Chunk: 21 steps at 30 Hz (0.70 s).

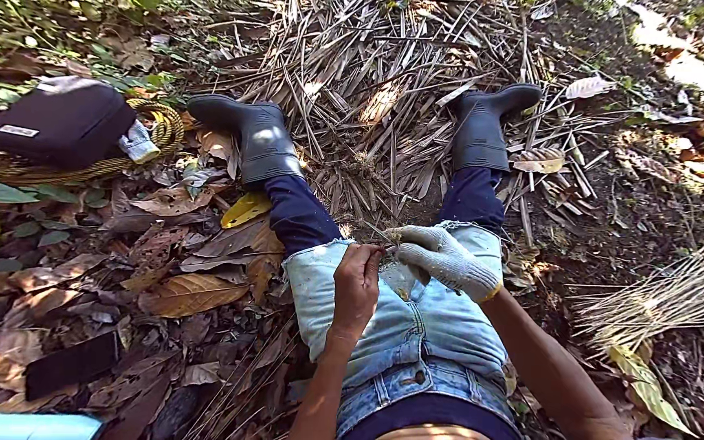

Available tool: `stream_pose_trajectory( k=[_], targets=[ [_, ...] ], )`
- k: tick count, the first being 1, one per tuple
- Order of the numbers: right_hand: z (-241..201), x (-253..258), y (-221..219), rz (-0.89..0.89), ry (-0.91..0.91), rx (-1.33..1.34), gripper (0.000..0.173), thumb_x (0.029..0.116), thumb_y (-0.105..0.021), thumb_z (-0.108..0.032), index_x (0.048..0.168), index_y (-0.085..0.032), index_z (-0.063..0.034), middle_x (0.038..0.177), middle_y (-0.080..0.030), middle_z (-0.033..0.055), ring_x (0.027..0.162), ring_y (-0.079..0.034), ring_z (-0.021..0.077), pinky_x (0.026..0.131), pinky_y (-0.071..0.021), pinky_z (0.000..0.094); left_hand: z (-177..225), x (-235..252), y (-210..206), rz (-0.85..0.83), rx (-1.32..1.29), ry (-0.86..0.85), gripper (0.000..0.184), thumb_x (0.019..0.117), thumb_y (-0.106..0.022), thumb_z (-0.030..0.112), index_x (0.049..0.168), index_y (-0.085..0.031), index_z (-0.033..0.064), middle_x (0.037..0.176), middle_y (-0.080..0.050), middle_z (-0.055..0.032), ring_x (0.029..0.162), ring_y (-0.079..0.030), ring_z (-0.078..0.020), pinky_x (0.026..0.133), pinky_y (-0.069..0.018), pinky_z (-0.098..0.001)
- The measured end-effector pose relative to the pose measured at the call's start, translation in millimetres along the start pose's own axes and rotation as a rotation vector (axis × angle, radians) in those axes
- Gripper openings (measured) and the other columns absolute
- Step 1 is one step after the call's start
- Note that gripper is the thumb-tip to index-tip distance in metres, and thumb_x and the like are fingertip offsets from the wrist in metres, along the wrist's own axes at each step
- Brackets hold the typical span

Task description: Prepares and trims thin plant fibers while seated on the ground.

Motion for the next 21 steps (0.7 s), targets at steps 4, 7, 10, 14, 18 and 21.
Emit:
stream_pose_trajectory(
  k=[4,7,10,14,18,21],
  targets=[
    [-15.9,-3.0,18.5,0.069,0.004,0.018,0.029,0.1038,-0.051,-0.020,0.124,-0.067,-0.0081,0.071,-0.060,0.0052,0.051,-0.054,0.0111,0.047,-0.0488,0.0262,-0.4,-8.7,9.6,0.012,0.071,-0.042,0.021,0.1019,-0.058,0.014,0.100,-0.076,0.0040,0.090,-0.064,-0.0039,0.082,-0.061,-0.0035,0.075,-0.0516,-0.0165],
    [-34.0,-1.5,52.8,0.170,0.087,-0.042,0.034,0.1039,-0.046,-0.021,0.129,-0.065,-0.0080,0.076,-0.063,0.0046,0.053,-0.055,0.0113,0.046,-0.0500,0.0279,-12.7,-22.6,24.4,-0.022,0.117,-0.061,0.023,0.1025,-0.056,0.015,0.099,-0.076,0.0036,0.091,-0.065,-0.0046,0.084,-0.061,-0.0043,0.077,-0.0514,-0.0168],
    [-47.6,-0.4,93.9,0.254,0.131,-0.029,0.035,0.1034,-0.044,-0.023,0.129,-0.063,-0.0076,0.076,-0.062,0.0037,0.051,-0.053,0.0103,0.045,-0.0492,0.0269,-34.6,-42.5,45.1,-0.056,0.120,-0.090,0.026,0.1032,-0.054,0.017,0.097,-0.075,0.0042,0.090,-0.064,-0.0025,0.083,-0.059,-0.0027,0.076,-0.0503,-0.0155],
    [-63.9,-2.5,157.2,0.341,0.124,0.000,0.037,0.1039,-0.043,-0.023,0.134,-0.060,-0.0109,0.078,-0.060,0.0014,0.052,-0.051,0.0099,0.046,-0.0476,0.0267,-70.9,-79.4,83.8,-0.084,0.171,-0.059,0.032,0.1042,-0.049,0.024,0.096,-0.074,0.0056,0.090,-0.066,-0.0021,0.082,-0.060,-0.0034,0.076,-0.0515,-0.0180],
    [-85.8,-16.0,242.6,0.515,0.145,-0.016,0.034,0.1073,-0.039,-0.026,0.133,-0.059,-0.0163,0.080,-0.058,-0.0030,0.055,-0.051,0.0076,0.050,-0.0488,0.0254,-116.9,-128.8,136.5,-0.059,0.261,0.094,0.036,0.1028,-0.048,0.026,0.095,-0.074,0.0031,0.089,-0.066,-0.0037,0.079,-0.059,-0.0029,0.074,-0.0511,-0.0184],
    [-96.6,-36.2,294.6,0.801,0.157,-0.019,0.028,0.1067,-0.044,-0.027,0.127,-0.061,-0.0185,0.080,-0.060,-0.0061,0.058,-0.056,0.0070,0.054,-0.0529,0.0260,-132.8,-147.9,160.7,0.023,0.279,0.224,0.035,0.1017,-0.046,0.023,0.096,-0.073,0.0017,0.086,-0.062,-0.0031,0.067,-0.054,-0.0011,0.063,-0.0473,-0.0153]
  ],
)
Point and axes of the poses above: each hand's wrist, its own x-axis towards the middle knuckle, its own y-axis out of the back of the hand, z = x × y, the point moved 5 cm from there along x, towards the middle knuckle
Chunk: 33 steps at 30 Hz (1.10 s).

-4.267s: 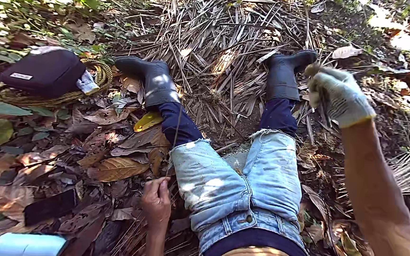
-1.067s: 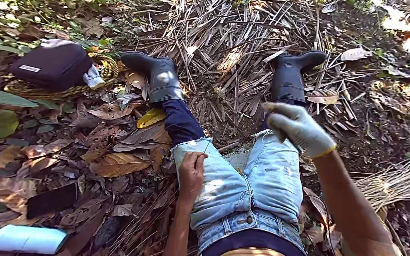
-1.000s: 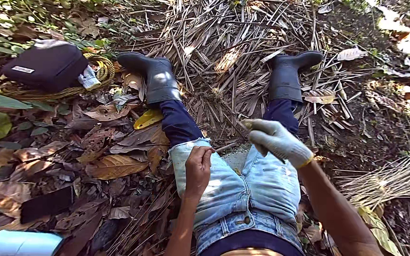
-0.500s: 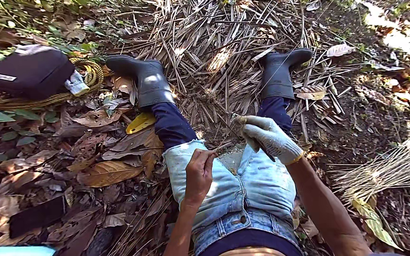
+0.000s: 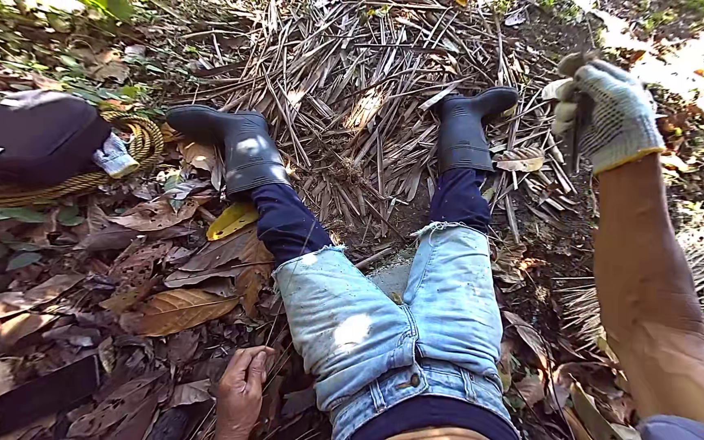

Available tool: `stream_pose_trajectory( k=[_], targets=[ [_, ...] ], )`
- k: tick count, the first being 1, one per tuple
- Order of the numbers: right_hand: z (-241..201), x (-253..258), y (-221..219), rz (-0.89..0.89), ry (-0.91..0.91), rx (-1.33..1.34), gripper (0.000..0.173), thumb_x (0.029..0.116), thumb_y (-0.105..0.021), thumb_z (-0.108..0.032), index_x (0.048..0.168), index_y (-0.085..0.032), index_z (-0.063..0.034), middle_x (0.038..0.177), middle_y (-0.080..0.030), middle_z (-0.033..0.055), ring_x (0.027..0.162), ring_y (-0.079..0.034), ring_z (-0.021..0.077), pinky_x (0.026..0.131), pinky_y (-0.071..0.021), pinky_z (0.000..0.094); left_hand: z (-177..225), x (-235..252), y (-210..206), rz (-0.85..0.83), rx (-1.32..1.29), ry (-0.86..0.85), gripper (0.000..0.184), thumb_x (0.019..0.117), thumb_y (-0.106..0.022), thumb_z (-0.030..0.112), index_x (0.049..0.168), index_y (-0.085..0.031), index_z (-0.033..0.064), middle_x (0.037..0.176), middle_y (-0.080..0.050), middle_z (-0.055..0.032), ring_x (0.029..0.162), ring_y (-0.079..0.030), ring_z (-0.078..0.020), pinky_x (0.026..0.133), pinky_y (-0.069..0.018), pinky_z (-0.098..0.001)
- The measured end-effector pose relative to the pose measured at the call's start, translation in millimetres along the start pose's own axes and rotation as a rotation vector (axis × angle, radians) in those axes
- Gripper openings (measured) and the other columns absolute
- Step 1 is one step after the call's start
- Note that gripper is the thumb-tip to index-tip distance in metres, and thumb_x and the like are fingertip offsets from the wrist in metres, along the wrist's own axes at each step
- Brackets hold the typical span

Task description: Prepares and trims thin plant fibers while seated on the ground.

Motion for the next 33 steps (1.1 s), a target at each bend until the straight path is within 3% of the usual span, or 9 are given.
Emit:
stream_pose_trajectory(
  k=[2,7,9,11,13,15,23,28,33],
  targets=[
    [-1.8,-9.5,2.0,0.046,0.044,-0.068,0.026,0.1055,-0.047,-0.027,0.125,-0.061,-0.0181,0.081,-0.061,-0.0062,0.060,-0.059,0.0081,0.056,-0.0557,0.0281,20.6,10.7,-3.7,0.044,-0.011,0.013,0.034,0.1024,-0.045,0.021,0.099,-0.072,0.0004,0.084,-0.062,-0.0035,0.065,-0.054,-0.0020,0.062,-0.0480,-0.0170],
    [28.4,-103.0,-117.3,-0.407,-0.042,-0.197,0.042,0.1009,-0.050,-0.022,0.142,-0.057,-0.0134,0.083,-0.064,0.0054,0.055,-0.055,0.0145,0.048,-0.0512,0.0337,121.3,82.2,-58.6,0.036,-0.076,-0.092,0.029,0.1038,-0.048,0.015,0.103,-0.074,0.0008,0.088,-0.065,-0.0077,0.067,-0.060,-0.0083,0.063,-0.0538,-0.0247],
    [39.8,-147.4,-166.5,-0.565,-0.146,-0.214,0.038,0.1013,-0.054,-0.021,0.138,-0.062,-0.0138,0.078,-0.064,0.0089,0.053,-0.056,0.0184,0.048,-0.0528,0.0367,157.3,104.3,-83.0,0.010,-0.143,-0.135,0.027,0.1039,-0.050,0.013,0.103,-0.074,0.0025,0.088,-0.064,-0.0054,0.068,-0.059,-0.0064,0.064,-0.0527,-0.0224],
    [32.3,-181.8,-203.4,-0.687,-0.307,-0.314,0.027,0.1032,-0.055,-0.020,0.127,-0.066,-0.0148,0.077,-0.063,0.0088,0.059,-0.059,0.0200,0.060,-0.0547,0.0380,184.7,114.9,-99.9,-0.018,-0.211,-0.161,0.025,0.1043,-0.051,0.013,0.103,-0.073,0.0029,0.088,-0.064,-0.0043,0.069,-0.058,-0.0059,0.065,-0.0518,-0.0220],
    [56.3,-193.5,-221.7,-0.788,-0.172,-0.147,0.024,0.1009,-0.055,-0.022,0.117,-0.066,-0.0082,0.070,-0.061,0.0069,0.052,-0.057,0.0156,0.050,-0.0523,0.0320,200.4,117.5,-110.7,-0.039,-0.246,-0.177,0.024,0.1049,-0.051,0.014,0.104,-0.073,0.0034,0.087,-0.062,-0.0033,0.069,-0.057,-0.0061,0.065,-0.0518,-0.0226],
    [73.2,-197.6,-226.5,-0.815,-0.117,-0.014,0.027,0.1035,-0.055,-0.024,0.123,-0.066,-0.0082,0.071,-0.062,0.0061,0.053,-0.058,0.0136,0.050,-0.0526,0.0294,208.9,116.4,-117.2,-0.037,-0.267,-0.195,0.023,0.1045,-0.053,0.014,0.103,-0.073,0.0033,0.086,-0.062,-0.0033,0.069,-0.058,-0.0061,0.065,-0.0522,-0.0224],
    [64.6,-187.7,-214.9,-0.777,-0.128,0.031,0.029,0.1040,-0.052,-0.021,0.127,-0.067,-0.0085,0.071,-0.060,0.0044,0.051,-0.053,0.0105,0.047,-0.0481,0.0258,203.9,107.6,-113.9,-0.050,-0.273,-0.241,0.022,0.1032,-0.056,0.015,0.101,-0.075,0.0046,0.089,-0.064,-0.0025,0.074,-0.058,-0.0031,0.068,-0.0505,-0.0181],
    [38.9,-141.0,-175.4,-0.621,-0.046,0.054,0.035,0.1043,-0.045,-0.019,0.130,-0.063,-0.0041,0.075,-0.061,0.0074,0.052,-0.053,0.0134,0.046,-0.0486,0.0292,168.9,84.8,-94.7,-0.101,-0.210,-0.286,0.025,0.1037,-0.053,0.016,0.099,-0.075,0.0051,0.087,-0.062,-0.0013,0.075,-0.057,-0.0020,0.068,-0.0488,-0.0155],
    [22.7,-96.7,-132.5,-0.455,-0.042,0.088,0.038,0.1046,-0.041,-0.022,0.134,-0.060,-0.0096,0.078,-0.060,0.0024,0.052,-0.051,0.0103,0.045,-0.0473,0.0265,108.8,54.2,-66.7,-0.094,-0.123,-0.286,0.031,0.1040,-0.048,0.022,0.097,-0.074,0.0063,0.088,-0.065,-0.0007,0.079,-0.059,-0.0029,0.073,-0.0510,-0.0175]
  ],
)
Point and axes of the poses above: each hand's wrist, its own x-axis towards the middle knuckle, its own y-axis out of the back of the hand, z = x × y, the point moved 5 cm from there along x, towards the middle knuckle
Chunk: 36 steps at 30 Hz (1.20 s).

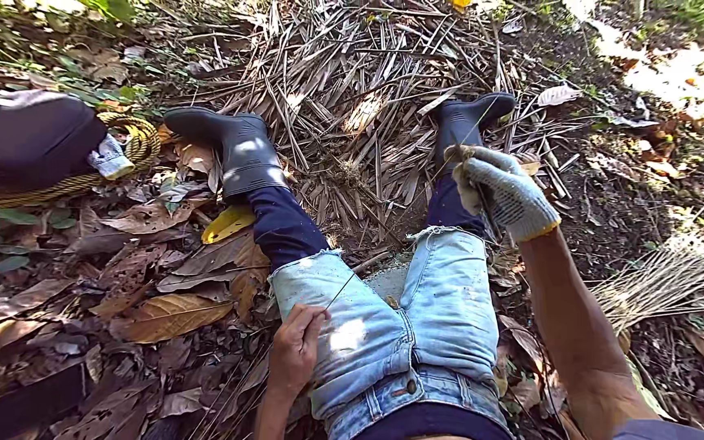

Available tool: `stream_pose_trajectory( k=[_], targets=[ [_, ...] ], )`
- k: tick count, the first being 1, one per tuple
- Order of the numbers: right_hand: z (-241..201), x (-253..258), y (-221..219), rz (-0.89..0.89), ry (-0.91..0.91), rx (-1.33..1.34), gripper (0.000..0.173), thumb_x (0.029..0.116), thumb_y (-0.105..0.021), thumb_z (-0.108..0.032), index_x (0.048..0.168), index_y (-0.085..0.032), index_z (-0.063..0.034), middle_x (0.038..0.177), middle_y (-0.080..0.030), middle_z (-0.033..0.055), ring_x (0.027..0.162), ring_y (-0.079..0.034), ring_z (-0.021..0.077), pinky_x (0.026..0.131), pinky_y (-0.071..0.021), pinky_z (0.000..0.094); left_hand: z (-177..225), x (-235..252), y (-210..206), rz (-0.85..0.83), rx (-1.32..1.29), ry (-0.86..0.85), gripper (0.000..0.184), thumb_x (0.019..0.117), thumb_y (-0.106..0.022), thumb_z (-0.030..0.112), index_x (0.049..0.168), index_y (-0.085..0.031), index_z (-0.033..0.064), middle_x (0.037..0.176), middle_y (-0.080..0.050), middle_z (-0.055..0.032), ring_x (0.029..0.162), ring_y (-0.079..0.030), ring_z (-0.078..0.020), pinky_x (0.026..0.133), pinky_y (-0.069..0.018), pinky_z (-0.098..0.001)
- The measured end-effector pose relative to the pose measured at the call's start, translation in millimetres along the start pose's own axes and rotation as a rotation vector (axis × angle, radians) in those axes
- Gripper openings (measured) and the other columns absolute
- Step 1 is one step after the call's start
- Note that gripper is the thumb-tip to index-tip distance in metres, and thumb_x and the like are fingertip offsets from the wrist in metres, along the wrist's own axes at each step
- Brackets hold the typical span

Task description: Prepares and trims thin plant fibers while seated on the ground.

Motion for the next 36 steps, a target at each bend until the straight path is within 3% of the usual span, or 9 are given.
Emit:
stream_pose_trajectory(
  k=[4,7,9,11,15,19,21,25,36],
  targets=[
    [-14.9,19.4,64.8,0.166,0.021,-0.016,0.035,0.1079,-0.038,-0.025,0.134,-0.058,-0.0139,0.083,-0.060,-0.0007,0.056,-0.053,0.0090,0.049,-0.0499,0.0261,-48.4,-51.3,38.0,0.021,0.110,0.148,0.035,0.1030,-0.047,0.024,0.096,-0.074,0.0032,0.088,-0.066,-0.0049,0.079,-0.060,-0.0065,0.074,-0.0518,-0.0221],
    [-19.7,30.2,125.8,0.446,0.062,0.060,0.030,0.1089,-0.041,-0.028,0.131,-0.057,-0.0156,0.083,-0.061,-0.0032,0.060,-0.057,0.0089,0.055,-0.0540,0.0276,-68.6,-76.5,60.5,0.080,0.135,0.293,0.034,0.1019,-0.046,0.022,0.098,-0.073,0.0016,0.086,-0.063,-0.0050,0.070,-0.056,-0.0045,0.065,-0.0490,-0.0197],
    [-21.1,24.6,143.8,0.582,0.110,0.039,0.029,0.1082,-0.044,-0.027,0.130,-0.058,-0.0155,0.083,-0.062,-0.0031,0.060,-0.059,0.0107,0.055,-0.0555,0.0295,-63.7,-71.2,63.2,0.137,0.121,0.322,0.034,0.1023,-0.045,0.022,0.101,-0.073,0.0019,0.084,-0.061,-0.0028,0.063,-0.053,-0.0018,0.059,-0.0470,-0.0171],
    [-18.8,13.8,118.0,0.490,0.089,-0.060,0.031,0.1078,-0.042,-0.028,0.132,-0.057,-0.0170,0.083,-0.060,-0.0039,0.060,-0.057,0.0097,0.055,-0.0544,0.0292,-41.8,-45.8,52.4,0.166,0.109,0.300,0.034,0.1027,-0.045,0.019,0.104,-0.073,-0.0001,0.084,-0.063,-0.0054,0.063,-0.055,-0.0052,0.060,-0.0491,-0.0212],
    [8.9,-17.6,-12.5,0.008,-0.082,-0.246,0.042,0.1005,-0.051,-0.021,0.141,-0.058,-0.0115,0.082,-0.064,0.0078,0.054,-0.055,0.0164,0.048,-0.0511,0.0347,11.4,31.0,5.7,0.130,0.027,0.164,0.031,0.1046,-0.046,0.016,0.107,-0.074,0.0012,0.084,-0.064,-0.0059,0.065,-0.058,-0.0069,0.061,-0.0526,-0.0229],
    [30.6,-49.4,-107.6,-0.325,-0.241,-0.270,0.029,0.1023,-0.056,-0.024,0.128,-0.065,-0.0121,0.077,-0.064,0.0036,0.055,-0.057,0.0125,0.054,-0.0526,0.0297,53.9,77.4,-36.3,0.047,-0.080,0.036,0.029,0.1055,-0.048,0.014,0.107,-0.074,0.0012,0.086,-0.063,-0.0050,0.066,-0.058,-0.0050,0.062,-0.0520,-0.0202],
    [57.2,-49.2,-118.9,-0.395,-0.165,-0.112,0.031,0.1038,-0.055,-0.025,0.129,-0.066,-0.0098,0.075,-0.064,0.0051,0.053,-0.056,0.0121,0.050,-0.0510,0.0279,63.6,85.0,-47.2,0.025,-0.115,0.009,0.028,0.1056,-0.048,0.014,0.108,-0.073,0.0022,0.089,-0.064,-0.0045,0.068,-0.058,-0.0046,0.064,-0.0522,-0.0201],
    [65.1,-48.1,-118.2,-0.360,-0.161,-0.005,0.029,0.1041,-0.055,-0.023,0.125,-0.068,-0.0081,0.073,-0.063,0.0050,0.052,-0.055,0.0109,0.049,-0.0502,0.0262,71.2,85.8,-57.1,0.005,-0.166,-0.007,0.027,0.1060,-0.048,0.013,0.108,-0.073,0.0016,0.090,-0.063,-0.0045,0.068,-0.057,-0.0038,0.063,-0.0513,-0.0185],
    [22.5,-14.8,-40.0,-0.168,-0.057,0.010,0.035,0.1057,-0.043,-0.019,0.132,-0.062,-0.0057,0.074,-0.060,0.0060,0.050,-0.051,0.0113,0.044,-0.0472,0.0270,31.8,31.6,-32.5,-0.181,-0.257,-0.006,0.030,0.1068,-0.046,0.018,0.102,-0.072,0.0048,0.080,-0.059,0.0019,0.063,-0.053,-0.0012,0.058,-0.0482,-0.0159]
  ],
)
Point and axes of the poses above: each hand's wrist, its own x-axis towards the middle knuckle, its own y-axis out of the back of the hand, z = x × y, the point moved 5 cm from there along x, towards the middle knuckle
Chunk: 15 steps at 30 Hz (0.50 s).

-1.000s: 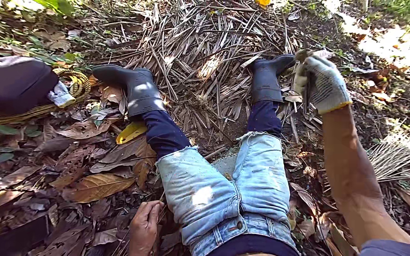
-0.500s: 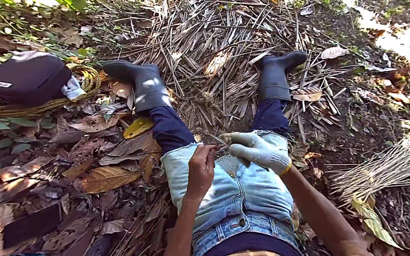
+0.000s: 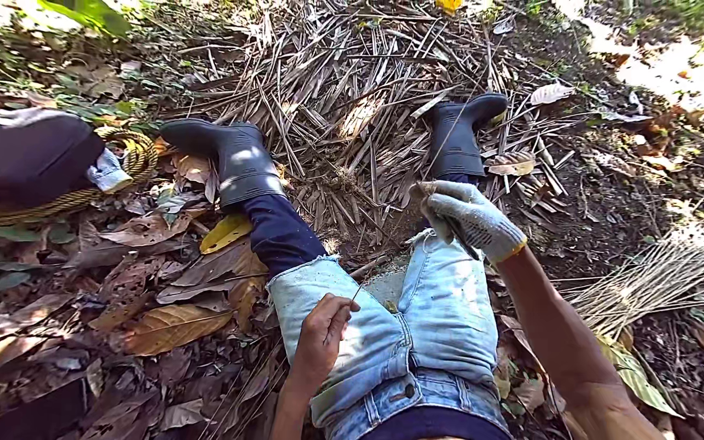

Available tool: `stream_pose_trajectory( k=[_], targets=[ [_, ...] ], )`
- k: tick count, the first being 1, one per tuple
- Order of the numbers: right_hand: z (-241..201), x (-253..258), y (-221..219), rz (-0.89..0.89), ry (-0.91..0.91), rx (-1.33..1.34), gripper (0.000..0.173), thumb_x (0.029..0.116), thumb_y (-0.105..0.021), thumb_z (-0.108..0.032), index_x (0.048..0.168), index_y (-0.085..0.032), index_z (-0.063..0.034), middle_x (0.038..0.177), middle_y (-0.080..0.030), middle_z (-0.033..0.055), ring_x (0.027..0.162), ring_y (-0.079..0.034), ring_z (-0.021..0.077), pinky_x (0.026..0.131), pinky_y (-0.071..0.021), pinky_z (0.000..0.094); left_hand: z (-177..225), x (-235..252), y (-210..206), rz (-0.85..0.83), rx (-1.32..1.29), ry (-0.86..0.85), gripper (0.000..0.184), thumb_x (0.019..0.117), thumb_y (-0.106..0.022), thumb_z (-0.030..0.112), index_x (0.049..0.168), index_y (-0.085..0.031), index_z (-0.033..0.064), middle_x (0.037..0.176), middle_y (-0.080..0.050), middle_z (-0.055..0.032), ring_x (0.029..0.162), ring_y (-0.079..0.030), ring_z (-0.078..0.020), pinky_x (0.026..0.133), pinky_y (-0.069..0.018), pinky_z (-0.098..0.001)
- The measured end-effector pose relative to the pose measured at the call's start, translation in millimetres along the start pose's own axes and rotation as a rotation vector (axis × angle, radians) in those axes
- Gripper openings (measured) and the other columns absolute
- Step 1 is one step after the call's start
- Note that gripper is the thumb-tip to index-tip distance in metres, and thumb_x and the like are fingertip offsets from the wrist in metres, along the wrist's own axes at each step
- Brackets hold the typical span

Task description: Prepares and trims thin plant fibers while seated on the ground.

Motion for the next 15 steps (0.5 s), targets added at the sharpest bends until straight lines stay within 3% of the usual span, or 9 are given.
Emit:
stream_pose_trajectory(
  k=[3,8,13,15],
  targets=[
    [-11.0,4.0,22.5,0.050,-0.005,-0.005,0.034,0.1057,-0.043,-0.020,0.129,-0.063,-0.0067,0.076,-0.060,0.0051,0.051,-0.052,0.0107,0.045,-0.0472,0.0261,-12.2,-25.0,17.3,-0.031,-0.014,0.024,0.031,0.1070,-0.045,0.021,0.102,-0.072,0.0079,0.078,-0.058,0.0036,0.061,-0.051,-0.0011,0.055,-0.0470,-0.0162],
    [-29.7,17.5,88.9,0.180,0.055,0.001,0.037,0.1062,-0.040,-0.025,0.135,-0.059,-0.0108,0.080,-0.060,0.0009,0.052,-0.050,0.0085,0.045,-0.0463,0.0244,-43.1,-75.3,49.7,-0.004,0.009,0.112,0.032,0.1066,-0.047,0.027,0.100,-0.073,0.0101,0.082,-0.061,0.0044,0.061,-0.052,0.0010,0.055,-0.0476,-0.0145],
    [-56.2,15.0,178.9,0.544,0.108,-0.015,0.030,0.1086,-0.043,-0.029,0.131,-0.058,-0.0176,0.084,-0.061,-0.0034,0.059,-0.056,0.0085,0.053,-0.0535,0.0267,-60.6,-113.0,76.7,0.058,0.001,0.285,0.025,0.1013,-0.052,0.017,0.099,-0.073,0.0048,0.084,-0.063,0.0023,0.059,-0.053,-0.0004,0.053,-0.0479,-0.0149],
    [-62.4,3.8,178.2,0.578,0.145,-0.071,0.030,0.1085,-0.043,-0.028,0.131,-0.059,-0.0172,0.083,-0.061,-0.0038,0.059,-0.058,0.0090,0.054,-0.0546,0.0276,-53.9,-102.8,74.1,0.132,0.002,0.297,0.023,0.0999,-0.055,0.018,0.100,-0.074,0.0048,0.084,-0.064,0.0014,0.056,-0.054,-0.0015,0.050,-0.0491,-0.0158]
  ],
)
Point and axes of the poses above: each hand's wrist, its own x-axis towards the middle knuckle, its own y-axis out of the back of the hand, z = x × y, the point moved 5 cm from there along x, towards the middle knuckle
